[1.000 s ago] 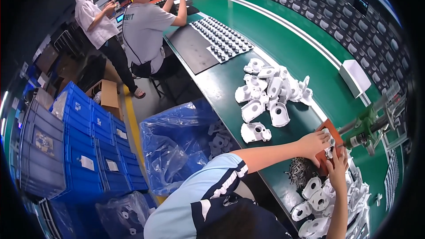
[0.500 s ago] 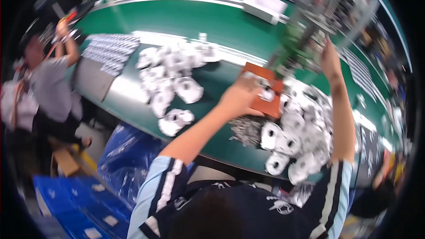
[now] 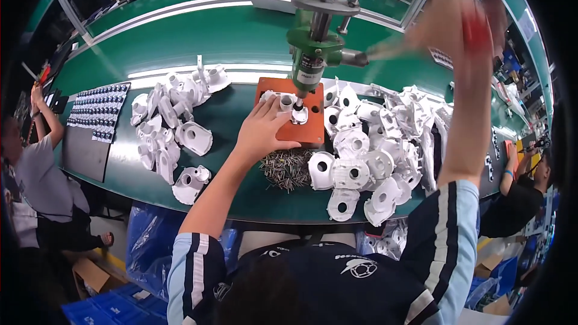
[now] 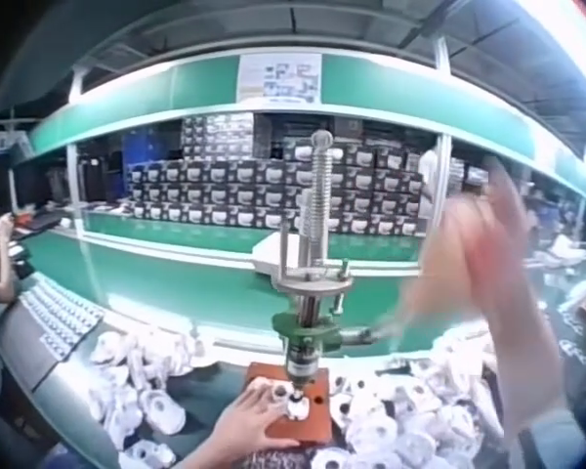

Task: Manually assembling plastic components using a mechanical press and small screws on a factory line.

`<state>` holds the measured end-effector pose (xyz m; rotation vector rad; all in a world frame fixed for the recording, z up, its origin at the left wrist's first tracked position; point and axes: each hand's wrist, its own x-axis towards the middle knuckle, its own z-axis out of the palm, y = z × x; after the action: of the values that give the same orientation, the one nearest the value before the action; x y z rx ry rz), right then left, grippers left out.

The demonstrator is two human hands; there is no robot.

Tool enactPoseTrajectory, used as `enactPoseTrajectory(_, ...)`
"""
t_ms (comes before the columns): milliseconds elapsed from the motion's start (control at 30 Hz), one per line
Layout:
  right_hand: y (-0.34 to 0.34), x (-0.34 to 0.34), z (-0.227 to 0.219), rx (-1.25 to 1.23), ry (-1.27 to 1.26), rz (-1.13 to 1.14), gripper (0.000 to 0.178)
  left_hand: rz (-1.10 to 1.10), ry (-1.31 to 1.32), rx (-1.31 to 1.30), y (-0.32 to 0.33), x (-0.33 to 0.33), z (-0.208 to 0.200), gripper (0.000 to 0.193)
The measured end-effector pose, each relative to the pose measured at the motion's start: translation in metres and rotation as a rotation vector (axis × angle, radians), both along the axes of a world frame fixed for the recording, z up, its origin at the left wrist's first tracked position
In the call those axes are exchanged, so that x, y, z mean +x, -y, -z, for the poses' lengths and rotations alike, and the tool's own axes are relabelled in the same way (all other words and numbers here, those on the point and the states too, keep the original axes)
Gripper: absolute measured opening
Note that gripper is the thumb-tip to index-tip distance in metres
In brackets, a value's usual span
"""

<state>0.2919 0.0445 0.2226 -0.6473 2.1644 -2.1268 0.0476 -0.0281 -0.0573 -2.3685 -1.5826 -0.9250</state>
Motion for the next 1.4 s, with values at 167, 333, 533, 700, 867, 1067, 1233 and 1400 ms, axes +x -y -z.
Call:
enactPoseTrajectory(167, 0.079, -0.011, 0.108, 1.354, 0.234, 0.325, 0.039, -0.055, -0.008, -0.007, 0.006, -0.003, 0.007, 0.067)
enactPoseTrajectory(333, 0.041, 0.002, 0.106, 0.999, -0.109, 0.764, 0.037, -0.070, 0.197, -0.199, 0.004, -0.010, -0.007, 0.070)
enactPoseTrajectory(533, -0.067, -0.038, 0.062, -0.132, -0.260, 1.296, 0.055, -0.080, 0.038, -0.081, -0.032, -0.025, 0.011, 0.050)
enactPoseTrajectory(700, -0.108, -0.009, 0.125, -0.014, 0.032, 1.306, 0.050, 0.006, 0.013, -0.257, -0.041, -0.019, -0.017, 0.054)
enactPoseTrajectory(867, -0.051, 0.059, 0.153, 0.386, 0.167, 1.410, 0.035, -0.151, -0.127, -0.510, -0.036, -0.022, -0.070, 0.052)
enactPoseTrajectory(1067, -0.029, 0.144, 0.182, 0.623, 0.471, 1.603, 0.030, -0.239, 0.171, -0.317, -0.085, -0.065, -0.050, 0.049)
enactPoseTrajectory(1233, -0.025, 0.121, 0.194, 0.880, 0.520, 1.587, 0.033, -0.561, 0.286, -0.088, -0.138, -0.103, -0.011, 0.067)
enactPoseTrajectory(1400, -0.031, 0.090, 0.211, 1.347, 0.638, 1.537, 0.038, -0.380, 0.525, -0.263, -0.098, -0.110, -0.030, 0.057)
